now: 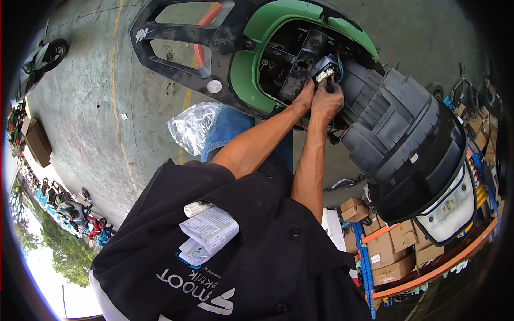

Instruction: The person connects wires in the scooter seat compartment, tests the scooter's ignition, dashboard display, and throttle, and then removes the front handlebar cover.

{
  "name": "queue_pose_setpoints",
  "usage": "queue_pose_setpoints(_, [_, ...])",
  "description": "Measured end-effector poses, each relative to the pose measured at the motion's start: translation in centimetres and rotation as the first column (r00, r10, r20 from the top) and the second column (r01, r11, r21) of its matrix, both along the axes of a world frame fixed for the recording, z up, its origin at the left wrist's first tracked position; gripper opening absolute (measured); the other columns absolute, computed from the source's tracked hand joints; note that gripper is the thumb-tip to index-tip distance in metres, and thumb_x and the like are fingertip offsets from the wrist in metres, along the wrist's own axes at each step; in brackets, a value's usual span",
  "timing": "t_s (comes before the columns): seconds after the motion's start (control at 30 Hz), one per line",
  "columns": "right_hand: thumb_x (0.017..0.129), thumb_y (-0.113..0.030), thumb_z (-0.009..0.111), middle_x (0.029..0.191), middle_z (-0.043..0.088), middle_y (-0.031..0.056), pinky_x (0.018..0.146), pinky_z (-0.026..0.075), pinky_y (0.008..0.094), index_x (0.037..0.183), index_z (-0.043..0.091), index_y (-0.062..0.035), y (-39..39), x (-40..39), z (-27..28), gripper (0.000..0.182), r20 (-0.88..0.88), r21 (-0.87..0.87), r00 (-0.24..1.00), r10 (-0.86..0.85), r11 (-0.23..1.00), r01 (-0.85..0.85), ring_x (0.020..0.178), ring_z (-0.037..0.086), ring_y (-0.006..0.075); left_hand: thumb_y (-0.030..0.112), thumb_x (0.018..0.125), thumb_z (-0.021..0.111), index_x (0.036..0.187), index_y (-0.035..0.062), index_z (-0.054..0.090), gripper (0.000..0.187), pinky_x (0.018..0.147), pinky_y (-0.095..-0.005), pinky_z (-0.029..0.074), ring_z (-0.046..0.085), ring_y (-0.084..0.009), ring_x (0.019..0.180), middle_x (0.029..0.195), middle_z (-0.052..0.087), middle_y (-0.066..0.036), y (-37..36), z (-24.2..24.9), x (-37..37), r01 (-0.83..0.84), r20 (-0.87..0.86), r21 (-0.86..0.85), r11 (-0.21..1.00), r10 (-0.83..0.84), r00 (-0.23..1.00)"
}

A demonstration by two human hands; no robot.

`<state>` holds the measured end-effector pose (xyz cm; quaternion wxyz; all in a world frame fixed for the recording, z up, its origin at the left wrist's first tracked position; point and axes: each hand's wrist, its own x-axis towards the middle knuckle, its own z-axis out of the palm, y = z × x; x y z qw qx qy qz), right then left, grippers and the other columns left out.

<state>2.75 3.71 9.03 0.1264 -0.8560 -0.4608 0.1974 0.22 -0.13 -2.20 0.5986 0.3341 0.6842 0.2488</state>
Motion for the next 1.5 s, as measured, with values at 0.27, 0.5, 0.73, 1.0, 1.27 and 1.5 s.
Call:
queue_pose_setpoints(0.27, [0.081, -0.018, 0.069, 0.094, 0.067, 0.0255, 0.078, 0.05, 0.0415, 0.092, 0.072, 0.0017, 0.5, 0.8, 0.7, 0.023, -0.235, -0.09, 0.965, -0.12, 0.991, 0.102, 0.088, 0.066, 0.0379, 0.031, 0.086, 0.063, 0.134, -0.0101, 0.034, 0.07, 0.105, -0.0435, 0.036, 0.046, -0.0377, 0.125, 0.133, 0.046, -0.03, 1.0, 2.2, -0.6, 0.166, -0.142, -0.027, 0.986, -0.169, 0.975])
queue_pose_setpoints(0.5, [0.08, -0.021, 0.068, 0.085, 0.069, 0.0247, 0.075, 0.051, 0.0388, 0.093, 0.071, 0.0048, 0.0, 0.9, 0.0, 0.029, -0.152, -0.044, 0.976, -0.156, 0.988, 0.151, 0.078, 0.068, 0.0347, 0.019, 0.094, 0.054, 0.139, -0.0046, 0.031, 0.055, 0.108, -0.038, 0.034, 0.046, -0.0247, 0.123, 0.136, 0.046, -0.018, 2.8, 7.5, -2.4, 0.149, -0.03, -0.07, 0.986, -0.151, 0.988])
queue_pose_setpoints(0.73, [0.082, -0.017, 0.068, 0.087, 0.07, 0.0232, 0.075, 0.051, 0.0379, 0.093, 0.07, 0.0064, -0.6, 0.7, -1.3, 0.026, -0.155, 0.06, 0.974, -0.165, 0.983, 0.176, 0.079, 0.068, 0.034, 0.026, 0.098, 0.044, 0.133, -0.0038, 0.037, 0.047, 0.103, -0.0373, 0.037, 0.047, -0.0294, 0.119, 0.132, 0.049, -0.021, 2.6, 6.2, -1.9, 0.003, 0.058, -0.06, 0.998, 0.001, 0.998])
queue_pose_setpoints(1.0, [0.081, -0.016, 0.068, 0.087, 0.068, 0.0222, 0.073, 0.05, 0.0394, 0.088, 0.071, 0.0065, -0.6, 0.7, -2.4, 0.024, -0.185, 0.134, 0.98, -0.075, 0.986, 0.101, 0.079, 0.066, 0.0359, 0.021, 0.101, 0.04, 0.131, -0.0048, 0.038, 0.04, 0.102, -0.0364, 0.038, 0.046, -0.0242, 0.115, 0.132, 0.048, -0.018, 0.4, -2.0, 0.5, -0.15, 0.419, -0.268, 0.952, 0.255, 0.871])
queue_pose_setpoints(1.27, [0.079, -0.018, 0.066, 0.1, 0.066, 0.0223, 0.087, 0.046, 0.0444, 0.093, 0.071, 0.0044, 0.6, 0.5, -2.6, 0.027, -0.004, 0.073, 0.992, 0.126, 0.989, -0.125, 0.099, 0.058, 0.0383, 0.023, 0.099, 0.044, 0.13, -0.0063, 0.038, 0.043, 0.102, -0.0375, 0.038, 0.048, -0.0265, 0.114, 0.129, 0.049, -0.021, -0.1, -0.4, 0.0, -0.03, 0.182, -0.051, 0.998, 0.039, 0.982])
queue_pose_setpoints(1.5, [0.079, -0.017, 0.067, 0.098, 0.066, 0.0223, 0.085, 0.046, 0.0442, 0.09, 0.071, 0.0063, 0.5, 0.7, -2.6, 0.026, -0.169, 0.013, 0.981, 0.101, 0.995, -0.1, 0.094, 0.061, 0.0386, 0.024, 0.097, 0.047, 0.128, -0.0077, 0.038, 0.045, 0.102, -0.0386, 0.038, 0.049, -0.0284, 0.113, 0.126, 0.05, -0.024, 0.1, -0.3, -0.1, -0.012, 0.095, 0.0, 1.0, 0.012, 0.995])
